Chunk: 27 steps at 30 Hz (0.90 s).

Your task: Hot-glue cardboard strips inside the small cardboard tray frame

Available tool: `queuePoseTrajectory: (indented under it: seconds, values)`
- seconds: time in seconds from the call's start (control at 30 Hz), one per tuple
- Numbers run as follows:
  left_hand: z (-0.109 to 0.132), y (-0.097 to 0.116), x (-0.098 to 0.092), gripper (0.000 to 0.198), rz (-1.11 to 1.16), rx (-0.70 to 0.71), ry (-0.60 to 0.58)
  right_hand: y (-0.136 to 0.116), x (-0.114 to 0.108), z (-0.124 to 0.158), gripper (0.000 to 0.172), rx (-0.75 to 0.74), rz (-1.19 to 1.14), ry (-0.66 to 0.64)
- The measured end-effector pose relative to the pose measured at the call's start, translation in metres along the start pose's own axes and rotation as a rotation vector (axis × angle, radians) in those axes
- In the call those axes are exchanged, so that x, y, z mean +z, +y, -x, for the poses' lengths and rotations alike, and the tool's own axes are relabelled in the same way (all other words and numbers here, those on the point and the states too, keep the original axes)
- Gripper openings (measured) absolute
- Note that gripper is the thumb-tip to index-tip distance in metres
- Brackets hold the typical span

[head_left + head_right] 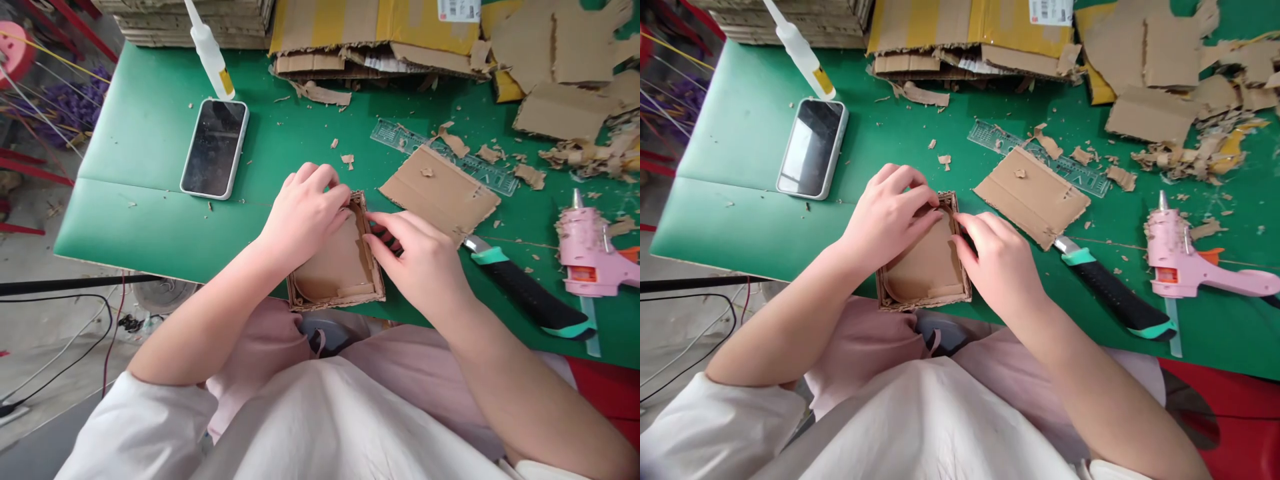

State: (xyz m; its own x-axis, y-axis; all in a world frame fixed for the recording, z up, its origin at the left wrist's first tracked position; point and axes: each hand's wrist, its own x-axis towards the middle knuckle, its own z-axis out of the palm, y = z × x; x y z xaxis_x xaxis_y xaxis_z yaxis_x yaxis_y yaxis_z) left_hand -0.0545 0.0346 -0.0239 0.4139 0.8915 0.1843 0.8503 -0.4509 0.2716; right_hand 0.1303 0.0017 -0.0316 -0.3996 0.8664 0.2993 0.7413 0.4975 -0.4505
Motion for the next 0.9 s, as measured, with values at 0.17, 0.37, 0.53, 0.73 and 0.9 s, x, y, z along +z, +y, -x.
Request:
queuePoseTrajectory:
  seconds: [0.17,0.37,0.53,0.73,0.9]
  values:
    - [-0.003,0.002,0.0,0.016,0.058,-0.002,-0.024,0.001,0.001,0.0,0.022,-0.003,0.008,0.007]
    - [0.003,0.003,-0.005,0.023,-0.007,0.045,-0.046,0.002,0.002,0.001,0.024,-0.028,0.005,0.008]
    - [0.008,0.002,0.002,0.02,-0.092,0.097,0.017,0.002,0.002,0.002,0.024,-0.038,0.028,0.017]
    - [0.005,0.004,0.009,0.022,-0.149,0.112,0.051,0.001,0.003,0.002,0.024,-0.055,0.052,0.02]
    - [0.002,0.004,0.01,0.023,-0.094,0.052,0.073,0.001,0.004,0.002,0.021,-0.096,0.106,0.055]
